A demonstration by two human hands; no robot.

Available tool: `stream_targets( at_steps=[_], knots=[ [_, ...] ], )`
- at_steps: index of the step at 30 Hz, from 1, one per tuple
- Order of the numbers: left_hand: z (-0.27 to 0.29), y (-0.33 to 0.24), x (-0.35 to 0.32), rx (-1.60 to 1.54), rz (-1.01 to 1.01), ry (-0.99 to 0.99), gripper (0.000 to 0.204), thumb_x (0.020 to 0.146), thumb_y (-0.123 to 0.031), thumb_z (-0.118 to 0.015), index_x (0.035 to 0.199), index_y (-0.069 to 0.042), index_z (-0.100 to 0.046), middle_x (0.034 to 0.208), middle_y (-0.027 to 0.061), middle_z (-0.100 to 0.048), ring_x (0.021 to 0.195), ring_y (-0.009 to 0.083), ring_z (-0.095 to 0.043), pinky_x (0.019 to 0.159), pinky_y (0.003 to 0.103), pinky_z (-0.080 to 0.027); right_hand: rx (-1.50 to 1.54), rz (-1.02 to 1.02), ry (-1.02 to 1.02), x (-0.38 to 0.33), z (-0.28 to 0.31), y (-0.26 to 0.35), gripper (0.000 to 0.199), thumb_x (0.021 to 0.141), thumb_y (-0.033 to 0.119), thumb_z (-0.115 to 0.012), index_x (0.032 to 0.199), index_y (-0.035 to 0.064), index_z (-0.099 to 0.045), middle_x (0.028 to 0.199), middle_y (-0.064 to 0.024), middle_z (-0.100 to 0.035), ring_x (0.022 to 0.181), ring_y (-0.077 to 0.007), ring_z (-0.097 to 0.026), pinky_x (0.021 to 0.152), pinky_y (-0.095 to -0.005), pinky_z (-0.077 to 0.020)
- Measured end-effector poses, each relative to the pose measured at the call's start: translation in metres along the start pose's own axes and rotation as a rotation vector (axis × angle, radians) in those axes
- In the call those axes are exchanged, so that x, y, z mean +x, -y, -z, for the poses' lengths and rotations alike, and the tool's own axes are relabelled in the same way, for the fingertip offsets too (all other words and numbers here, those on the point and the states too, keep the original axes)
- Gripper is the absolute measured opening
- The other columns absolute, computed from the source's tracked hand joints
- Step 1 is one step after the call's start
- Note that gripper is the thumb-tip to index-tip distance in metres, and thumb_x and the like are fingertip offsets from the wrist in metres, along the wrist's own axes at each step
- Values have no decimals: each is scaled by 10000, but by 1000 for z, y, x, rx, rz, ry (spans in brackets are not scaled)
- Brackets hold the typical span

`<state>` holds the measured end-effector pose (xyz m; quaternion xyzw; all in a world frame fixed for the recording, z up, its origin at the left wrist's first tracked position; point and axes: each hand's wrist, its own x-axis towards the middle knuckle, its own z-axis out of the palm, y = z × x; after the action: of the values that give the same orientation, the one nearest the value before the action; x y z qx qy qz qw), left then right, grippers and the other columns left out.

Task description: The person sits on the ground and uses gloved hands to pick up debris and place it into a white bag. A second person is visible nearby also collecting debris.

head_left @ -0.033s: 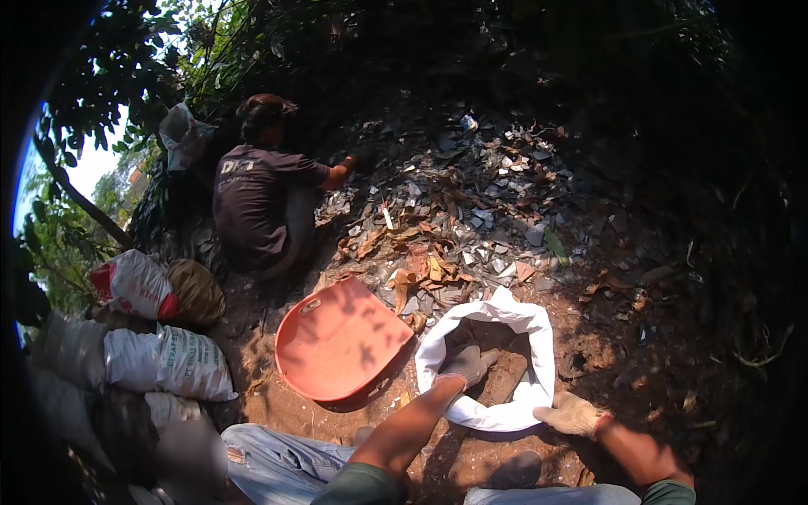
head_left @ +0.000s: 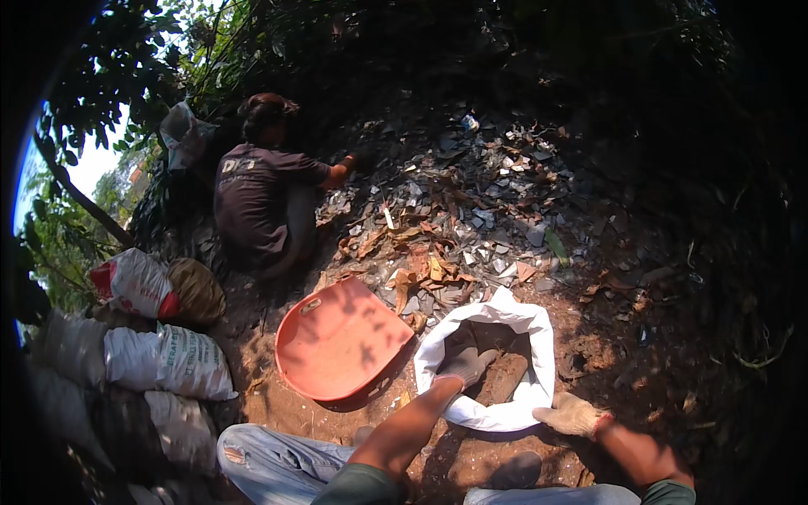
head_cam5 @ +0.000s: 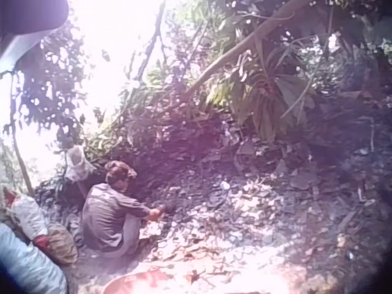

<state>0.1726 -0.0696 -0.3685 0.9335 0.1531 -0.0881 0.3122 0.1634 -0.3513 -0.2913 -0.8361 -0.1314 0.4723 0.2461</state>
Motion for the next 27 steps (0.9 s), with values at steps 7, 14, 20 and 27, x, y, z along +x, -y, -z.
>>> stream_targets(
  at_steps=[7, 14, 20, 27],
  knots=[
    [-7, 65, 38, 337, -113, 307, 712, 962, -591, -567, 1172, 78, -686, 1080, 329, -708, 1082, 438, -693, 934, 464, -540, -46, 25, 49, 26, 0, -5, 638, 899, 556, -574, 1140, -22, -702, 1110, -303, -708, 1106, -451, -667, 955, -465, -513],
    [42, -7, 17, 366, -15, 169, 746, 912, -610, -596, 1209, 73, -644, 1069, 304, -710, 1066, 427, -693, 949, 460, -545, -111, 71, 147, 26, 27, 9, 622, 876, 545, -616, 1065, -41, -700, 969, -293, -718, 982, -401, -709, 871, -452, -526],
    [93, -53, 2, 506, -480, 684, 629, 840, -545, -654, 1153, -1, -703, 1157, 276, -708, 1058, 442, -695, 912, 504, -550, -236, 220, -6, 35, 93, 21, 562, 877, 584, -687, 905, 25, -747, 765, -165, -707, 707, -244, -669, 687, -397, -527],
    [197, -91, 35, 281, -714, 525, 518, 965, -491, -606, 1200, -33, -667, 1088, 228, -698, 1013, 416, -684, 867, 503, -537, -1, 373, -487, 96, 120, 61, 439, 854, 446, -743, 972, 24, -715, 895, -155, -715, 863, -284, -698, 780, -406, -539]
  ],
)
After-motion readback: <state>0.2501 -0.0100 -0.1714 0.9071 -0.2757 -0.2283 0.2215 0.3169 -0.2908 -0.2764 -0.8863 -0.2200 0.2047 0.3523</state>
